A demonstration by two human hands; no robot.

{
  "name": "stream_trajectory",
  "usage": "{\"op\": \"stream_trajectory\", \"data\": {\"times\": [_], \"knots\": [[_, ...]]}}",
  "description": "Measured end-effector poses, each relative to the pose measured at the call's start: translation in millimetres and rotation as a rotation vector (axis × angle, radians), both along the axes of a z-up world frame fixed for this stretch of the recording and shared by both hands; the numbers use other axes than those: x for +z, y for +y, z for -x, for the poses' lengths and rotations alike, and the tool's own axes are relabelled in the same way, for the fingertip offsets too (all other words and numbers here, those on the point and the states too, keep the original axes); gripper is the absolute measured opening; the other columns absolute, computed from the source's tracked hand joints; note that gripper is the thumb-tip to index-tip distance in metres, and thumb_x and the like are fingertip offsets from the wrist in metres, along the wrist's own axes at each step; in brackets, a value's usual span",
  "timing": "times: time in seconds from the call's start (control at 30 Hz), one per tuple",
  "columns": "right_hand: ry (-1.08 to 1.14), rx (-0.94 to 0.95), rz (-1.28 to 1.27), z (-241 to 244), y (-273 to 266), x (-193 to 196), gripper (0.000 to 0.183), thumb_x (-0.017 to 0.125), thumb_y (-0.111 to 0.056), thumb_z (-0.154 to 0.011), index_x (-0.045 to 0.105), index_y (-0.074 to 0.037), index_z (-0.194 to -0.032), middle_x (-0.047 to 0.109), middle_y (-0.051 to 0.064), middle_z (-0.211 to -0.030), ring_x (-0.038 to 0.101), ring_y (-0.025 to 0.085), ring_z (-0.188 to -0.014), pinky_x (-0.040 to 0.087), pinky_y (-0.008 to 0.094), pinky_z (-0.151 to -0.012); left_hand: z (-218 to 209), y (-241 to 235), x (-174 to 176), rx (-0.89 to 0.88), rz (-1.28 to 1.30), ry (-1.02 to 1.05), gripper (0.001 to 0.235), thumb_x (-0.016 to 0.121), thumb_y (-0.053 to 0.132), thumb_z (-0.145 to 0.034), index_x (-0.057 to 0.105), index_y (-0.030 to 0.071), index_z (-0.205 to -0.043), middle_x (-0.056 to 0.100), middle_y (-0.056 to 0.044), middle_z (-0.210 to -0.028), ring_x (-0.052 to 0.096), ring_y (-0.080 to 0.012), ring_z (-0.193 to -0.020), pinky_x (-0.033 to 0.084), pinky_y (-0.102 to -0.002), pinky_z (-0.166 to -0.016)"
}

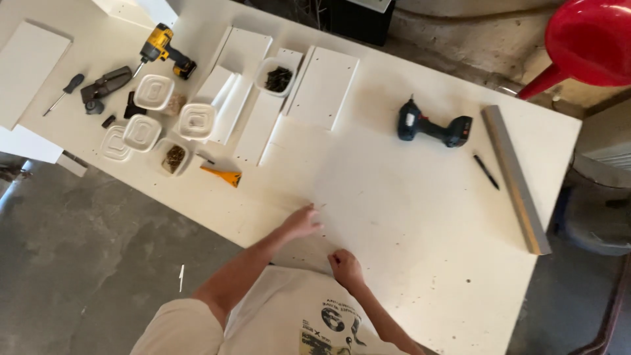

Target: Assembling a white wooden drawer or cabinet unit using a power drill, screws, and measuring tools.

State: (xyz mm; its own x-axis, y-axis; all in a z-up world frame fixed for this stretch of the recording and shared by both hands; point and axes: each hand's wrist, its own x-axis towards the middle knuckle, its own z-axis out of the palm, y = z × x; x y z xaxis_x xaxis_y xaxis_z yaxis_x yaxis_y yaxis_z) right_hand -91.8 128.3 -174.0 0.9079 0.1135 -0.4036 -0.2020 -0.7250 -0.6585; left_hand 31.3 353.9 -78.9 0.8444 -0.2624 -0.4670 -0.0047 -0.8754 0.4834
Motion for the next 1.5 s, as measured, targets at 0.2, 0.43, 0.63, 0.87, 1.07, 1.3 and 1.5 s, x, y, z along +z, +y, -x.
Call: {"op": "stream_trajectory", "data": {"times": [0.2, 0.43, 0.63, 0.87, 1.07, 1.3, 1.5], "knots": [[-0.443, -0.037, -0.024, 7.2, 13.7, -32.8, 0.012, 0.078, -0.032, -0.075, 0.079, -0.025, -0.084, 0.075, 0.001, -0.086, 0.073, 0.026, -0.088, 0.06, 0.041, -0.077, -37.2, 127.1, -6.9, 0.131, 0.023, -0.21, 0.052, 0.071, 0.041, -0.089, 0.068, 0.008, -0.129, 0.062, -0.021, -0.137, 0.062, -0.0377, -0.127, 0.051, -0.047, -0.106], [0.189, -0.257, 0.329, -13.6, 57.6, 67.7, 0.02, 0.055, -0.029, -0.08, 0.069, -0.019, -0.07, 0.07, 0.005, -0.077, 0.061, 0.02, -0.074, 0.044, 0.04, -0.064, -112.0, 310.2, 19.9, 0.231, 0.109, -0.505, 0.036, 0.07, 0.033, -0.09, 0.07, 0.008, -0.116, 0.068, -0.014, -0.119, 0.065, -0.0338, -0.109, 0.051, -0.045, -0.093], [0.098, -0.579, 0.494, -15.2, 79.2, 34.1, 0.034, 0.059, -0.054, -0.091, 0.076, -0.025, -0.087, 0.077, 0.005, -0.086, 0.074, 0.032, -0.093, 0.058, 0.049, -0.082, -197.8, 432.3, 35.4, 0.193, -0.193, -0.986, 0.058, 0.088, 0.039, -0.068, 0.07, 0.008, -0.113, 0.066, -0.023, -0.123, 0.065, -0.0421, -0.113, 0.055, -0.052, -0.092], [0.085, -0.761, 0.28, -38.4, 177.5, 60.7, 0.035, 0.067, -0.051, -0.092, 0.081, -0.019, -0.098, 0.078, 0.008, -0.093, 0.073, 0.035, -0.098, 0.056, 0.048, -0.079, -227.9, 464.3, 55.8, 0.196, -0.169, -0.553, 0.104, 0.086, 0.056, -0.064, 0.05, 0.004, -0.148, 0.043, -0.033, -0.151, 0.05, -0.0543, -0.133, 0.041, -0.065, -0.109], [0.202, -0.731, 0.216, -58.0, 254.9, 80.2, 0.042, 0.066, -0.054, -0.087, 0.081, -0.017, -0.1, 0.08, 0.011, -0.098, 0.072, 0.04, -0.104, 0.055, 0.051, -0.089, -267.1, 427.8, 78.5, 0.144, -0.279, -0.425, 0.103, 0.078, 0.05, -0.072, 0.04, 0.007, -0.158, 0.016, -0.027, -0.168, 0.019, -0.0506, -0.153, 0.015, -0.068, -0.12], [0.207, -0.718, 0.227, -58.3, 284.2, 58.4, 0.041, 0.066, -0.054, -0.089, 0.079, -0.016, -0.1, 0.079, 0.012, -0.099, 0.071, 0.041, -0.105, 0.055, 0.053, -0.089, -403.9, 307.4, -15.8, 0.223, 0.217, -0.274, 0.067, 0.064, 0.058, -0.095, 0.059, 0.007, -0.138, 0.062, -0.019, -0.132, 0.062, -0.0366, -0.125, 0.052, -0.044, -0.104], [0.203, -0.794, 0.167, -62.8, 292.7, 88.7, 0.035, 0.068, -0.047, -0.089, 0.079, -0.014, -0.091, 0.077, 0.013, -0.089, 0.073, 0.037, -0.093, 0.056, 0.05, -0.083, -474.4, 261.6, -106.8, 0.324, 0.215, -0.272, 0.051, 0.062, 0.055, -0.088, 0.074, 0.012, -0.111, 0.073, -0.012, -0.109, 0.069, -0.0336, -0.111, 0.056, -0.046, -0.095]]}}
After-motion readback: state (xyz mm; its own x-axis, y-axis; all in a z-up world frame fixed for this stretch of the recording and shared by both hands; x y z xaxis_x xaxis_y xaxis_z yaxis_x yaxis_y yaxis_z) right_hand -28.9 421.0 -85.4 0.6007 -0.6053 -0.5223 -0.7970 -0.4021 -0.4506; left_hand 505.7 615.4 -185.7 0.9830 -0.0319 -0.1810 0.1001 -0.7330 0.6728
